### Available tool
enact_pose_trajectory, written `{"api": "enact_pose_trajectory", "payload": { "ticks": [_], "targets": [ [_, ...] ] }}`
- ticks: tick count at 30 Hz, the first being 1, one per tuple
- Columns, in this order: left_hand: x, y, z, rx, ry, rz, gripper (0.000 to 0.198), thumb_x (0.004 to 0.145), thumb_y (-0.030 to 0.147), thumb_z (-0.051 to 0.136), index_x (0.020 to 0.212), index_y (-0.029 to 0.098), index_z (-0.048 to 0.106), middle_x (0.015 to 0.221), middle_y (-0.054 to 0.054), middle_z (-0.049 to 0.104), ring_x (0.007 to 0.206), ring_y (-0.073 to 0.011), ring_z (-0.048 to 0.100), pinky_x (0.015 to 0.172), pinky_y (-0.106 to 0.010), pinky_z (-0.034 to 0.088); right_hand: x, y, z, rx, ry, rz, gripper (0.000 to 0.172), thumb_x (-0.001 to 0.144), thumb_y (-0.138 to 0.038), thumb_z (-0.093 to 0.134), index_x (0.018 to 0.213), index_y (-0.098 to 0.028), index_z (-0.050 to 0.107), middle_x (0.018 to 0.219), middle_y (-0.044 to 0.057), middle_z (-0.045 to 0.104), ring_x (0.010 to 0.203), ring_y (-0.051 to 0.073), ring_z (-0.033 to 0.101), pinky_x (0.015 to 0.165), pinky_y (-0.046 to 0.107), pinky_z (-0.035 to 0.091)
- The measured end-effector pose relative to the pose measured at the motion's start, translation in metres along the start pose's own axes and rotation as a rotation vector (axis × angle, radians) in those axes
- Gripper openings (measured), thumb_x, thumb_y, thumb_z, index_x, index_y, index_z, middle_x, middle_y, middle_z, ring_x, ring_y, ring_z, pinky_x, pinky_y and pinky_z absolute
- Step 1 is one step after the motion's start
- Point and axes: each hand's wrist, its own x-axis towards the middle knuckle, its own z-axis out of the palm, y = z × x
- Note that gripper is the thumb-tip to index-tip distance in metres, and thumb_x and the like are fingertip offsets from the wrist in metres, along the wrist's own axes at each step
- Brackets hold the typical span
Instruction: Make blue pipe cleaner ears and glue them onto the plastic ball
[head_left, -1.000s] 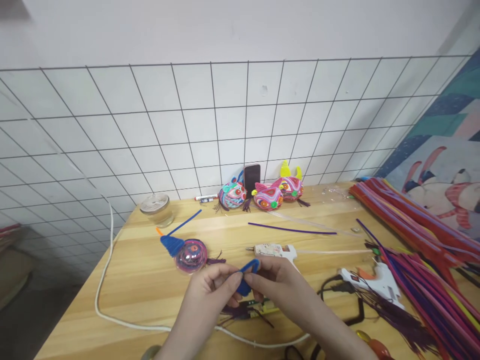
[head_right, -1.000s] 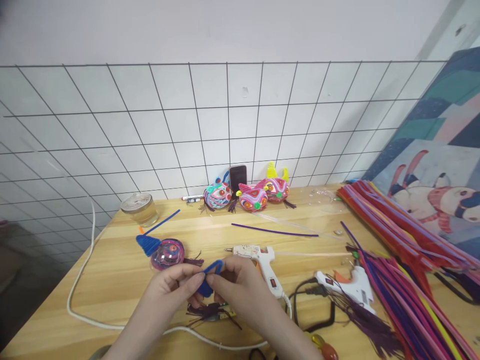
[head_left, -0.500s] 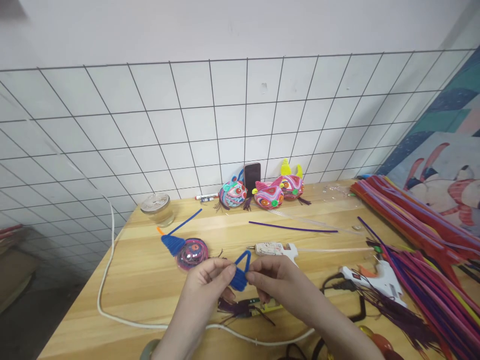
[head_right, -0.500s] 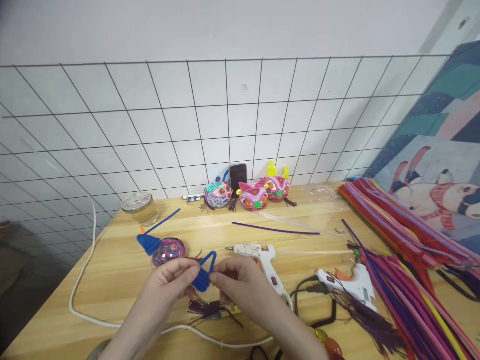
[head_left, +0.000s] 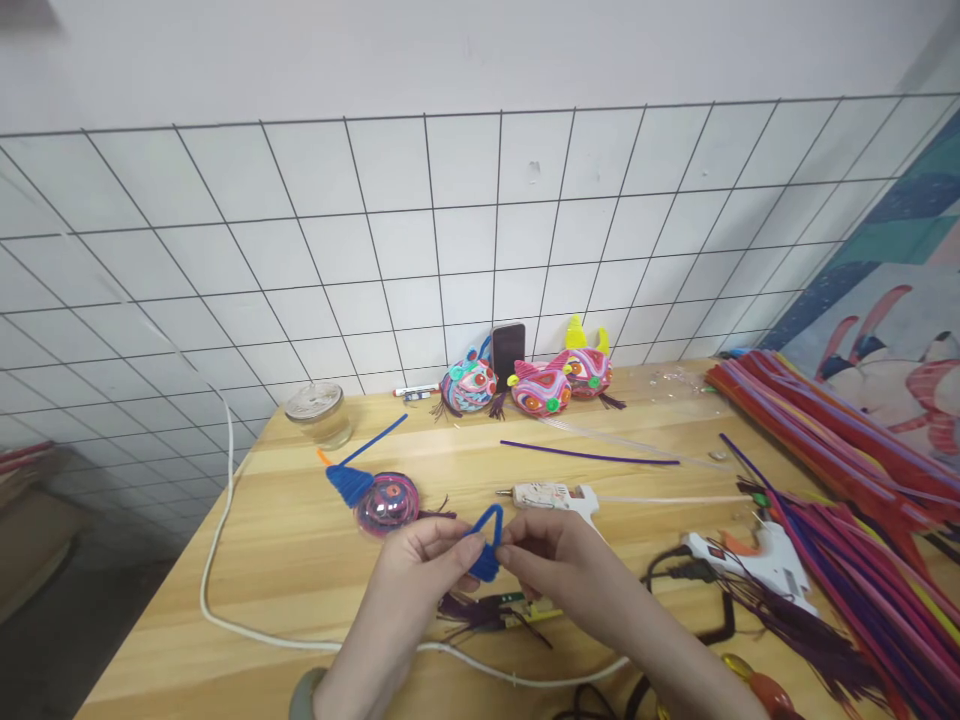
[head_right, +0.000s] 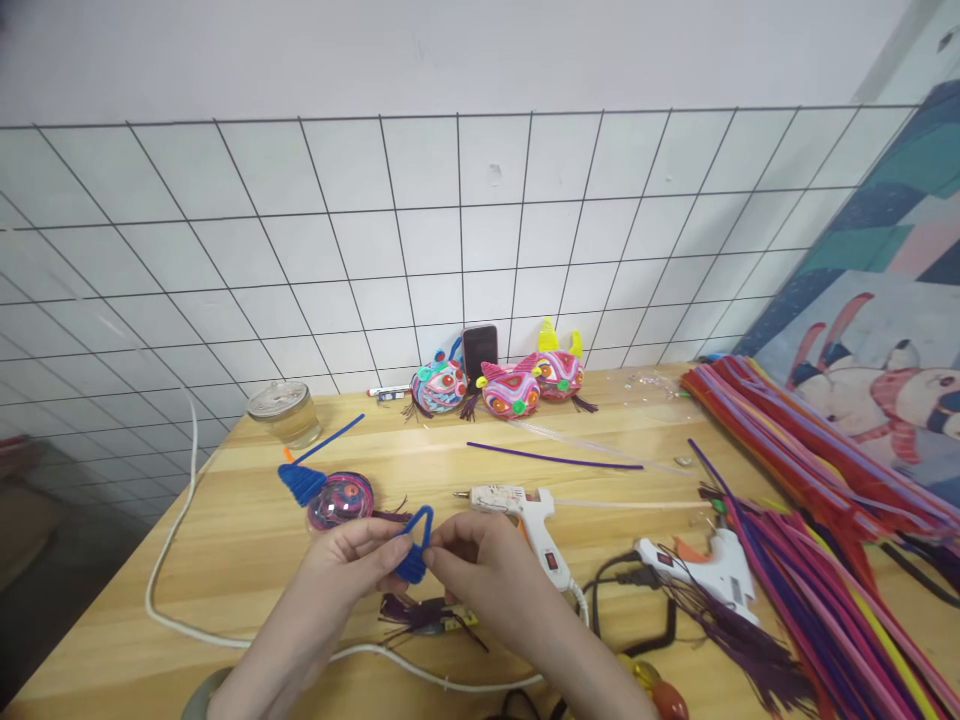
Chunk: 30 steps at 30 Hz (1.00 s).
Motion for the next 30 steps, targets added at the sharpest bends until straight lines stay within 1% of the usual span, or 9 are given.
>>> {"api": "enact_pose_trajectory", "payload": {
  "ticks": [3,7,9,12,14,20,24,27,30],
  "targets": [
    [0.002,-0.002,-0.003,0.029,-0.045,-0.042,0.031,0.056,0.04,0.076,0.069,0.012,0.07,0.063,-0.005,0.069,0.051,-0.0116,0.058,0.05,-0.022,0.05,0.0,0.001,0.002,-0.038,0.012,0.016,0.012,0.074,-0.022,0.055,0.064,-0.015,0.058,0.047,-0.006,0.046,0.042,0.007,0.044,0.042,0.017,0.035],
    [0.002,-0.004,-0.004,0.042,-0.046,-0.037,0.031,0.057,0.04,0.076,0.065,0.012,0.069,0.06,-0.005,0.069,0.05,-0.012,0.059,0.05,-0.023,0.05,0.001,0.001,0.003,-0.011,0.014,0.029,0.011,0.073,-0.024,0.055,0.065,-0.016,0.058,0.048,-0.006,0.046,0.041,0.007,0.043,0.043,0.018,0.035],
    [0.002,-0.005,-0.004,0.046,-0.034,-0.022,0.031,0.056,0.041,0.076,0.064,0.012,0.068,0.059,-0.005,0.069,0.05,-0.0122,0.059,0.049,-0.023,0.049,0.001,0.001,0.002,0.013,-0.012,0.033,0.016,0.074,-0.029,0.056,0.064,-0.016,0.058,0.046,-0.007,0.046,0.04,0.007,0.042,0.042,0.019,0.034],
    [0.002,-0.004,-0.004,0.042,-0.014,-0.008,0.03,0.057,0.041,0.075,0.064,0.012,0.068,0.06,-0.005,0.069,0.049,-0.0122,0.058,0.048,-0.023,0.049,0.001,0.0,0.0,0.018,-0.056,0.031,0.028,0.078,-0.038,0.053,0.06,-0.017,0.055,0.043,-0.006,0.047,0.038,0.006,0.039,0.042,0.019,0.032],
    [0.002,-0.003,-0.003,0.045,-0.013,-0.009,0.03,0.058,0.04,0.075,0.065,0.012,0.068,0.06,-0.005,0.069,0.048,-0.0117,0.058,0.048,-0.022,0.048,0.0,0.0,-0.001,0.008,-0.071,0.032,0.031,0.079,-0.04,0.051,0.059,-0.016,0.054,0.043,-0.006,0.047,0.038,0.006,0.039,0.042,0.019,0.031],
    [-0.003,0.005,0.0,-0.001,-0.062,-0.062,0.031,0.063,0.041,0.072,0.069,0.011,0.068,0.064,-0.005,0.069,0.053,-0.0119,0.06,0.052,-0.023,0.051,0.0,0.002,-0.001,-0.009,-0.021,0.046,0.021,0.075,-0.034,0.056,0.065,-0.016,0.056,0.042,-0.008,0.042,0.036,0.005,0.035,0.039,0.018,0.026],
    [-0.006,0.008,0.001,-0.032,-0.081,-0.085,0.031,0.068,0.043,0.067,0.071,0.012,0.067,0.063,-0.005,0.069,0.054,-0.0127,0.061,0.052,-0.023,0.05,0.001,0.0,0.0,-0.038,0.016,0.009,0.019,0.075,-0.032,0.056,0.064,-0.016,0.056,0.046,-0.006,0.044,0.039,0.007,0.037,0.04,0.019,0.026],
    [-0.005,0.007,0.001,0.005,-0.074,-0.074,0.03,0.066,0.041,0.069,0.067,0.012,0.066,0.062,-0.005,0.068,0.054,-0.013,0.062,0.053,-0.023,0.05,0.001,0.0,0.001,-0.04,0.037,0.0,0.019,0.074,-0.032,0.057,0.063,-0.017,0.055,0.048,-0.006,0.045,0.041,0.007,0.038,0.04,0.019,0.027],
    [-0.004,0.005,0.0,0.046,-0.07,-0.058,0.028,0.064,0.038,0.071,0.065,0.011,0.065,0.061,-0.004,0.068,0.049,-0.0108,0.059,0.052,-0.022,0.049,0.001,0.002,0.002,-0.041,0.049,-0.001,0.017,0.074,-0.03,0.057,0.063,-0.017,0.055,0.048,-0.006,0.044,0.042,0.007,0.038,0.041,0.019,0.028]
  ]
}}
